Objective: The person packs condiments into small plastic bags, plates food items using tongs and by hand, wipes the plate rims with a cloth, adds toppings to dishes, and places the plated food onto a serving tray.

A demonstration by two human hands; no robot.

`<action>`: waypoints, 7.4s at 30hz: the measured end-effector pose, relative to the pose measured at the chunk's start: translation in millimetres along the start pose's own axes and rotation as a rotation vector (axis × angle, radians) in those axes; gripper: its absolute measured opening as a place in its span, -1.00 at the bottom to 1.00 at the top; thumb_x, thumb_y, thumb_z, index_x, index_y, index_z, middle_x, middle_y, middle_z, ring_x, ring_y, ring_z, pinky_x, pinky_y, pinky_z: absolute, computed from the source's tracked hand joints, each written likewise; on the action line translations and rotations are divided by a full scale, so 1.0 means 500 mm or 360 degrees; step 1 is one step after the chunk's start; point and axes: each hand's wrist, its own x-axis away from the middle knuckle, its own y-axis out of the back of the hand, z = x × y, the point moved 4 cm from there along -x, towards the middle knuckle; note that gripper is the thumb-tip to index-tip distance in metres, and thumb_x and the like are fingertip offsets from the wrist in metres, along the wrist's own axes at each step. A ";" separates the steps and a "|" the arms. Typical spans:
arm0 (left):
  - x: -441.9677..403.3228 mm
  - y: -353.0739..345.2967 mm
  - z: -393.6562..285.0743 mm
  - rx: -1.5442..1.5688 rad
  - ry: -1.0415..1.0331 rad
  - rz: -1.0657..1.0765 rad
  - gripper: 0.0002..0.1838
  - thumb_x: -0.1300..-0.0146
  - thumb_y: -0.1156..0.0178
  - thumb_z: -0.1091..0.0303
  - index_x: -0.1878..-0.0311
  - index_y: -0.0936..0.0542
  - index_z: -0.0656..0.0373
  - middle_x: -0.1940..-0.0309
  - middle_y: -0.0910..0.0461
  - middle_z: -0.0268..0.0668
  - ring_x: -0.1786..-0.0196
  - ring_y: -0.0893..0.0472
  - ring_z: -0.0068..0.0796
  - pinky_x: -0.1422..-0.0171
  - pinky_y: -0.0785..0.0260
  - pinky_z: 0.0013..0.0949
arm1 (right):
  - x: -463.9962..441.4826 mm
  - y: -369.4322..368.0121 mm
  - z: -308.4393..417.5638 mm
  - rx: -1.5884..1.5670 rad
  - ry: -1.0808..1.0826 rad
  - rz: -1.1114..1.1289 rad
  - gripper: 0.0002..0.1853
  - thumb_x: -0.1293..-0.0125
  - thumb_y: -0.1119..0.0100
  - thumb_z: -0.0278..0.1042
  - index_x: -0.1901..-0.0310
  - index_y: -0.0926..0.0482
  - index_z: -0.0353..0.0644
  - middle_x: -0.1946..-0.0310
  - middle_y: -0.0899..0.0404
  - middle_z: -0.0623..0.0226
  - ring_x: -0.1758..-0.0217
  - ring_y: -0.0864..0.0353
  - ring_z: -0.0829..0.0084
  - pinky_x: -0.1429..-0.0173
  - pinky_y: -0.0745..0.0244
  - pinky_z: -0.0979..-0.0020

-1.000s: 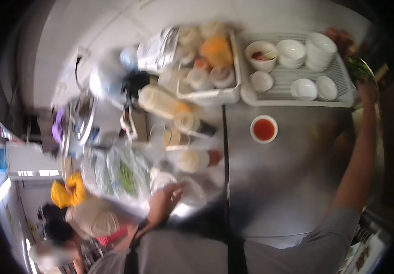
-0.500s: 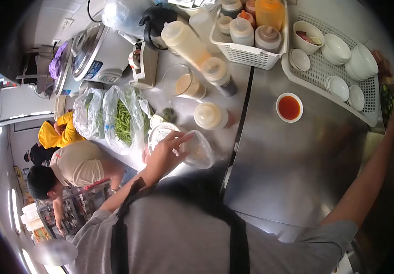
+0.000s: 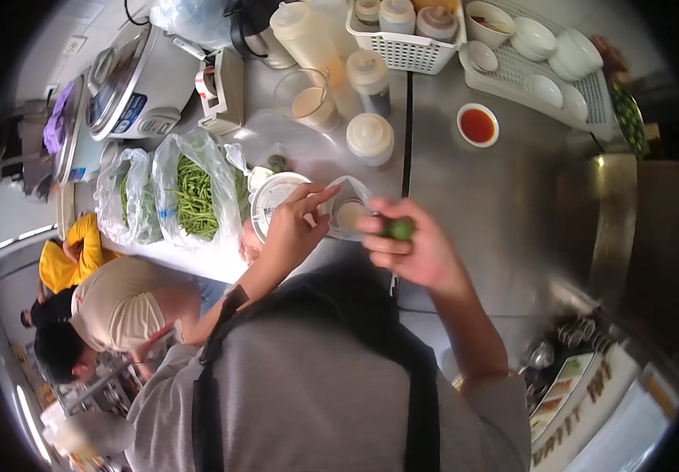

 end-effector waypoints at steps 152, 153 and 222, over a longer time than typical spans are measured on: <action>0.108 -0.023 0.061 0.0341 -0.0418 0.0637 -0.70 -0.35 0.01 0.30 0.24 -0.61 0.35 0.57 -0.59 -0.16 0.46 -0.55 -0.47 0.30 -0.40 -0.33 | -0.004 0.037 -0.319 0.2641 0.2355 -0.1909 -0.68 -0.05 -0.38 -0.39 0.09 -0.69 -0.12 0.35 -0.67 0.26 0.31 -0.65 0.38 0.20 -0.52 0.42; 0.107 -0.041 0.086 0.0420 -0.0309 0.0728 -0.66 -0.39 0.02 0.23 0.24 -0.62 0.32 0.59 -0.58 -0.23 0.49 -0.55 -0.50 0.38 -0.40 -0.36 | -0.004 0.040 -0.323 0.2644 0.2473 -0.1895 -0.65 -0.02 -0.40 -0.36 0.09 -0.69 -0.11 0.34 -0.67 0.25 0.31 -0.65 0.37 0.19 -0.53 0.42; -0.065 -0.169 0.056 -0.0008 -0.1094 0.0887 -0.77 -0.41 0.12 0.35 0.23 -0.48 0.26 0.34 -0.39 -0.13 0.27 -0.44 -0.13 0.07 -0.32 -0.22 | 0.372 0.257 -0.530 0.1489 0.2655 -0.3912 -0.82 -0.16 -0.27 -0.35 0.19 -0.66 -0.13 0.24 -0.61 0.16 0.18 -0.60 0.17 0.06 -0.50 0.24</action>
